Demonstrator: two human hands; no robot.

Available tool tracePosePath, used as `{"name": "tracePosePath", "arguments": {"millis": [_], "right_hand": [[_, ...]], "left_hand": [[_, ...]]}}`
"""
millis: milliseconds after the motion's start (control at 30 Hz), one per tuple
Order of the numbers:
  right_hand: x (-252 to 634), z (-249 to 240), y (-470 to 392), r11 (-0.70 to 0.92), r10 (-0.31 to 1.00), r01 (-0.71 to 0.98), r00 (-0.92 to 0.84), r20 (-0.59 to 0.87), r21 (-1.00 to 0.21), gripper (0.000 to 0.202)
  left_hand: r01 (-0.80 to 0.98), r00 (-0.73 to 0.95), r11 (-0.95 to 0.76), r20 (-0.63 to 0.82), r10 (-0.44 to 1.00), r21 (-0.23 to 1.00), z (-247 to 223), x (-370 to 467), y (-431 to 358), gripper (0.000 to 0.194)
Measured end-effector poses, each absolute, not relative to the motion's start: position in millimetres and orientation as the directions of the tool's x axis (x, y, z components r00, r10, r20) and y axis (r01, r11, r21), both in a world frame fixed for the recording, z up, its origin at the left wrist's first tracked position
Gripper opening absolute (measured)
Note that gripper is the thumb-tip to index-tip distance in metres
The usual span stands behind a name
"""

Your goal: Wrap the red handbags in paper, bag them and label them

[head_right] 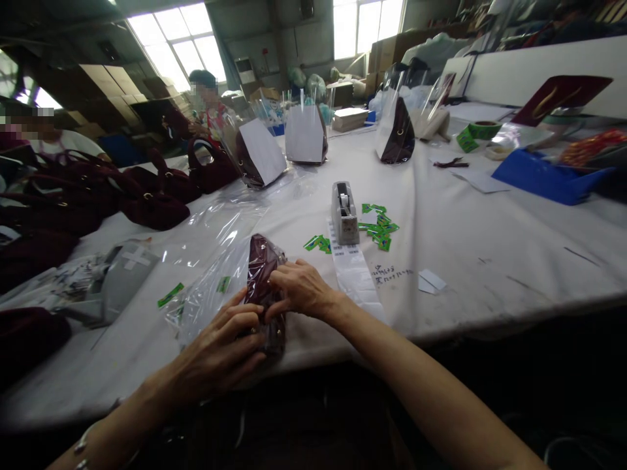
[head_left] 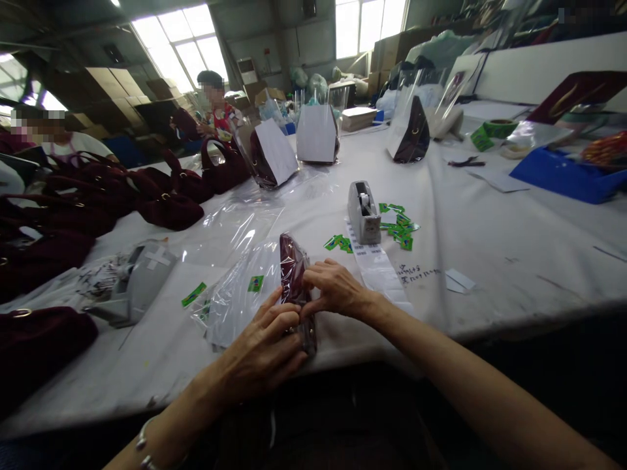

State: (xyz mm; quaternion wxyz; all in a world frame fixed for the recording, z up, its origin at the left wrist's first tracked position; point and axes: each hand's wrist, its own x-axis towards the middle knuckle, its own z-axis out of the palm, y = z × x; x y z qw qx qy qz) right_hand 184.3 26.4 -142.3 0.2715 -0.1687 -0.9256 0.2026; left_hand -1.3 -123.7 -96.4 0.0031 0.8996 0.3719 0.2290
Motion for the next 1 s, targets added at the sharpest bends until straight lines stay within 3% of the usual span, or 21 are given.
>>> {"name": "tracePosePath", "arguments": {"millis": [133,267,400,567,667,767,867,933,1000], "right_hand": [[187,-149,27,0.755,0.512,0.212,-0.781,0.356,-0.621,0.049],[179,-154,34,0.684,0.558,0.263,-0.789,0.256,-0.680,0.046],[182,-160,36,0.500,0.681,0.273,-0.711,0.178,-0.822,0.043],[183,-171,20,0.401,0.653,0.216,-0.749,0.112,-0.890,0.044],[185,-175,19,0.408,0.781,0.307,-0.606,0.154,-0.860,0.041],[192,-175,26,0.198,0.933,0.357,-0.355,0.063,-0.913,0.035],[192,-170,29,-0.184,0.900,0.293,-0.334,-0.280,-0.938,0.038],[186,-165,25,-0.359,0.809,0.224,-0.410,-0.422,-0.906,0.041],[177,-159,19,-0.450,0.738,0.147,-0.495,-0.459,-0.881,0.043]], "left_hand": [[0.662,0.628,-0.727,0.397,0.670,0.179,-96,0,-125,0.009],[0.667,0.622,-0.722,0.397,0.675,0.182,-96,0,-125,0.008],[0.665,0.631,-0.727,0.390,0.670,0.171,-96,-1,-125,0.008],[0.684,0.626,-0.711,0.371,0.686,0.162,-95,2,-125,0.008],[0.695,0.617,-0.702,0.372,0.693,0.156,-92,3,-126,0.012],[0.694,0.617,-0.709,0.404,0.676,0.127,-87,-1,-132,0.032],[0.809,0.417,-0.571,0.545,0.727,0.142,-90,-15,-138,0.054],[0.898,0.135,-0.351,0.595,0.792,0.264,-98,-29,-140,0.056],[0.893,-0.106,-0.150,0.521,0.847,0.425,-111,-41,-138,0.056]]}}
